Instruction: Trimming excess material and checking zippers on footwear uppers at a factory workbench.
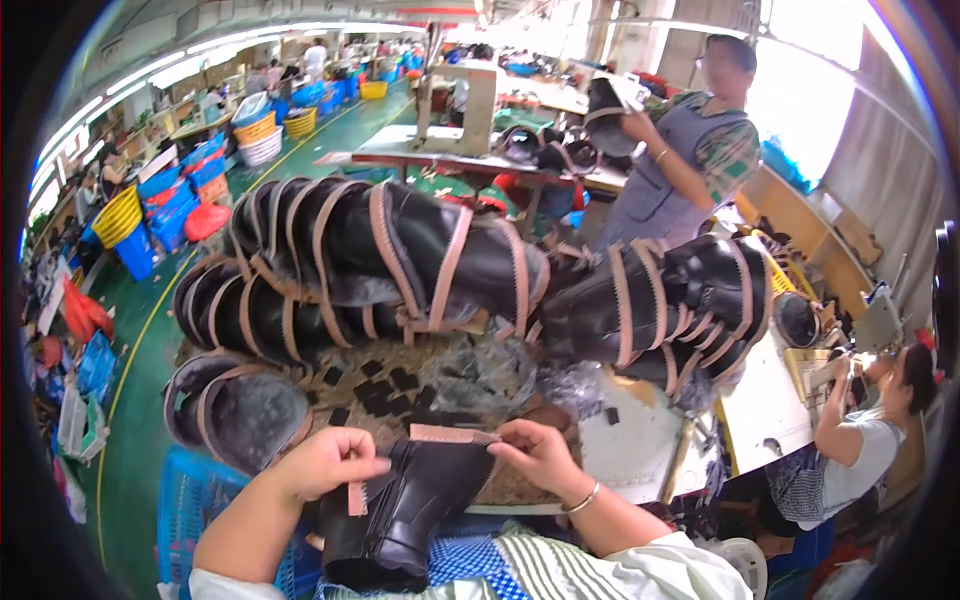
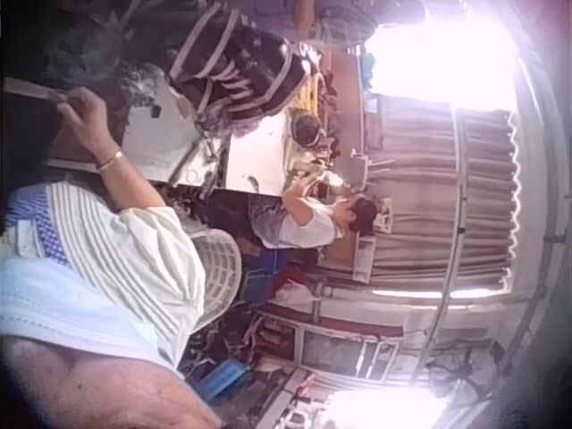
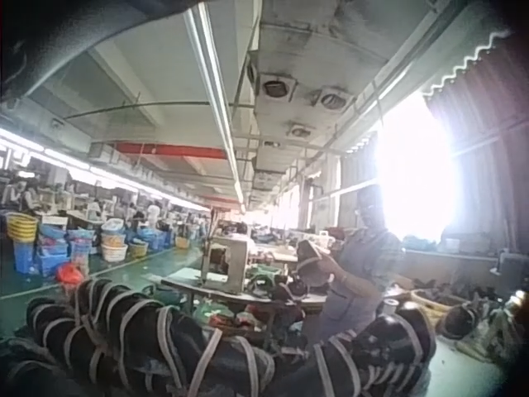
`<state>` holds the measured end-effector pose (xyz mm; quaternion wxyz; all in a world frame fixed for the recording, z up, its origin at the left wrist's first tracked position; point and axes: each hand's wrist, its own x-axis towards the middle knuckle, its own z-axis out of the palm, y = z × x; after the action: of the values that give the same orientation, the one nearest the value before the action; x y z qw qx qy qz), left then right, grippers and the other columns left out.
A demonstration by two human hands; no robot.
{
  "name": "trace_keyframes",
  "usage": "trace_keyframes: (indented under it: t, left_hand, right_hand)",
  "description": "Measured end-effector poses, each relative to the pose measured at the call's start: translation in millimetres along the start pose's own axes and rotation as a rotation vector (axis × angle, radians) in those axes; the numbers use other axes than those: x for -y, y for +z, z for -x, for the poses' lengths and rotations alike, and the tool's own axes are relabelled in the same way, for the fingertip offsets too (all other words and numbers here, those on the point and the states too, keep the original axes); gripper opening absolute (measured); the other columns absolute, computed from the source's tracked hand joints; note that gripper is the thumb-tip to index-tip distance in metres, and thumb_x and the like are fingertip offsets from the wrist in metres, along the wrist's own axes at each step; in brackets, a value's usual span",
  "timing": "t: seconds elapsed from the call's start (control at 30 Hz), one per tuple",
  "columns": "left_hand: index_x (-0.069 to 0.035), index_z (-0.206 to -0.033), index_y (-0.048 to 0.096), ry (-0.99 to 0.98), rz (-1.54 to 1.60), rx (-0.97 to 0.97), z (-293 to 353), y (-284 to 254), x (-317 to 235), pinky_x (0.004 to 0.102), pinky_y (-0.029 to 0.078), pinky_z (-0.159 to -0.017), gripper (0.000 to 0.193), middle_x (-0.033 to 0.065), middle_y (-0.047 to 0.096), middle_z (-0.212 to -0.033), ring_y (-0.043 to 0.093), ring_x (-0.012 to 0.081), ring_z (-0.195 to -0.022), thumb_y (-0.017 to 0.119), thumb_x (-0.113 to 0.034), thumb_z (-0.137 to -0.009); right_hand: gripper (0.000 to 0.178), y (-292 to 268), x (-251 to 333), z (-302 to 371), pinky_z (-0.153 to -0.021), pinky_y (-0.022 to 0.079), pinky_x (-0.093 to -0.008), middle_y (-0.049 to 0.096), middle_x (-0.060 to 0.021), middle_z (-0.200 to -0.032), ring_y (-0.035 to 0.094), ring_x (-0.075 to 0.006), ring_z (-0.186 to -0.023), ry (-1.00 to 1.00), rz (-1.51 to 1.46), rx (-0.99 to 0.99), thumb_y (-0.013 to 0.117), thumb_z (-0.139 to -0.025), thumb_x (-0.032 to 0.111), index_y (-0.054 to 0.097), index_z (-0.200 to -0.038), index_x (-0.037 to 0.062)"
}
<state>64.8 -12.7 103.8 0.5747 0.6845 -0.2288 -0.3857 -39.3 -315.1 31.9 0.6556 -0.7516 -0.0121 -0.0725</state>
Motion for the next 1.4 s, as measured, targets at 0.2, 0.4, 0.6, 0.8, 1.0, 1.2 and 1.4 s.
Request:
trace_keyframes:
  t: [0.2, 0.4, 0.6, 0.8, 1.0, 1.2, 1.4]
  left_hand:
    - [-0.009, -0.089, 0.054, -0.047, 0.085, 0.108, -4, 1, -15, 0.0186, 0.036, -0.056, 0.023, -0.0068, 0.054, -0.069, 0.047, 0.0015, -0.061, 0.075, -0.009, -0.08]
    - [0.005, -0.125, 0.05, -0.088, 0.217, 0.183, -13, 4, -20, 0.0232, 0.05, -0.073, 0.045, 0.0098, 0.067, -0.101, 0.064, 0.0103, -0.083, 0.067, -0.004, -0.084]
    - [0.004, -0.134, 0.044, -0.089, 0.33, 0.155, -14, 10, -11, 0.0237, 0.05, -0.083, 0.054, 0.0098, 0.064, -0.114, 0.062, 0.0104, -0.094, 0.065, 0.0, -0.084]
    - [0.004, -0.137, 0.041, -0.046, 0.361, 0.18, -10, 16, -13, 0.0248, 0.05, -0.087, 0.056, 0.0111, 0.062, -0.118, 0.062, 0.011, -0.1, 0.064, 0.001, -0.086]
    - [0.004, -0.131, 0.048, -0.09, 0.346, 0.123, -6, 16, -7, 0.0225, 0.051, -0.075, 0.049, 0.0077, 0.068, -0.101, 0.064, 0.0083, -0.084, 0.065, -0.001, -0.086]
    - [0.003, -0.132, 0.048, -0.09, 0.387, 0.064, -13, 25, -11, 0.024, 0.052, -0.06, 0.049, 0.0067, 0.068, -0.087, 0.064, 0.0124, -0.065, 0.065, -0.002, -0.086]
    - [0.002, -0.134, 0.046, -0.052, 0.352, 0.136, -16, 17, -17, 0.0233, 0.051, -0.049, 0.05, 0.0068, 0.069, -0.086, 0.062, 0.0123, -0.05, 0.062, -0.001, -0.087]
  right_hand:
    - [0.027, -5, 51, 3, -0.073, 0.051, -0.0213, 0.062, -0.004, -0.094, 0.06, -0.0078, -0.082, -0.181, -0.008, -0.076, 0.072, -0.082, 0.004, 0.06, -0.106, 0.0004]
    - [0.032, -43, 184, 27, -0.042, 0.037, -0.0314, 0.054, -0.0093, -0.065, 0.051, -0.0213, -0.049, -0.93, -0.678, 0.692, 0.061, -0.092, 0.028, 0.054, -0.092, -0.0037]
    - [0.04, -15, 220, 32, -0.037, 0.027, -0.0253, 0.055, -0.0054, -0.062, 0.046, -0.0113, -0.041, -0.721, -0.699, 0.961, 0.068, -0.088, 0.024, 0.057, -0.125, 0.0119]
    - [0.035, -8, 223, 33, -0.037, 0.026, -0.0232, 0.053, -0.0037, -0.059, 0.045, -0.0096, -0.04, -0.882, -0.694, 0.885, 0.069, -0.087, 0.019, 0.058, -0.12, 0.0151]
    - [0.03, -6, 229, 31, -0.037, 0.028, -0.0254, 0.055, -0.0062, -0.063, 0.048, -0.0125, -0.042, -0.894, -0.687, 0.875, 0.065, -0.088, 0.017, 0.058, -0.116, 0.0066]
    - [0.025, -10, 230, 24, -0.039, 0.031, -0.0275, 0.058, -0.0114, -0.072, 0.051, -0.0157, -0.046, -0.924, -0.644, 0.862, 0.062, -0.09, 0.016, 0.06, -0.107, -0.0026]
    - [0.022, -17, 234, 15, -0.04, 0.034, -0.0267, 0.059, -0.0094, -0.07, 0.054, -0.0159, -0.048, -0.977, -0.586, 0.913, 0.064, -0.09, 0.016, 0.063, -0.104, -0.0013]
